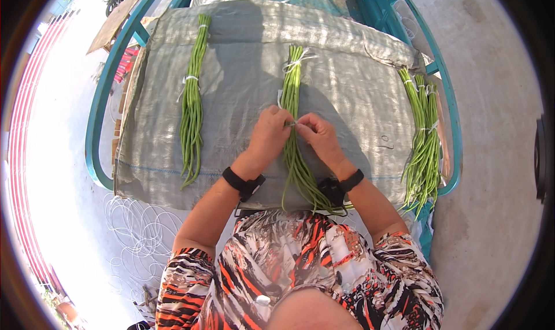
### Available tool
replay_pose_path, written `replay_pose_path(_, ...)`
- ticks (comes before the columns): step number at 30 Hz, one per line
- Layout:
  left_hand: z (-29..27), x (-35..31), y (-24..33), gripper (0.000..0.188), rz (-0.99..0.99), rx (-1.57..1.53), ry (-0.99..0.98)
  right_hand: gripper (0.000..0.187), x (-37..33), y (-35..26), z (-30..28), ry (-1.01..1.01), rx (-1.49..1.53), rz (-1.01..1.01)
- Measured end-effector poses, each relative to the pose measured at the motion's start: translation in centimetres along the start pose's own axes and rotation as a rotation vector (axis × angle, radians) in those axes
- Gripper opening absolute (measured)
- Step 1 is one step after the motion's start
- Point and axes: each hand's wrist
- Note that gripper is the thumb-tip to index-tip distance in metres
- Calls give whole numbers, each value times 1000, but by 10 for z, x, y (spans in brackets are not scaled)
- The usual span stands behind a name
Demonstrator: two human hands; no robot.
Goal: The person gathers long green beans into a bundle and ties it with a white plastic tie while working in the back of a truck.
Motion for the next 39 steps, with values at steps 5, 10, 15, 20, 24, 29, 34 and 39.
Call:
replay_pose_path(5,3,-1,4,14,28,59,-3,10,-4,-11,0,-33,-18,3)
replay_pose_path(10,-1,-1,14,13,-55,61,-47,10,-3,-4,-3,-47,-4,-15)
replay_pose_path(15,-3,0,2,12,-67,11,-99,12,2,-6,-6,-103,-56,24)
replay_pose_path(20,-6,0,5,12,-126,10,-173,13,4,-6,-6,-130,-105,-41)
replay_pose_path(24,-1,-2,-2,9,-93,17,-90,13,7,0,-3,-108,-100,-67)
replay_pose_path(29,-7,-6,6,9,-79,94,-69,13,8,0,-4,-92,-51,4)
replay_pose_path(34,-18,-6,17,5,-73,370,-192,14,6,-5,-6,-101,-15,33)
replay_pose_path(39,-19,-12,17,4,-2,416,-165,16,7,-2,-4,-63,-85,-11)
Point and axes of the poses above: each hand's wrist, its own x-axis towards the middle knuckle, its own z-axis out of the palm, y = z × x, and after that the axes turned 5 degrees about -y, right-handed
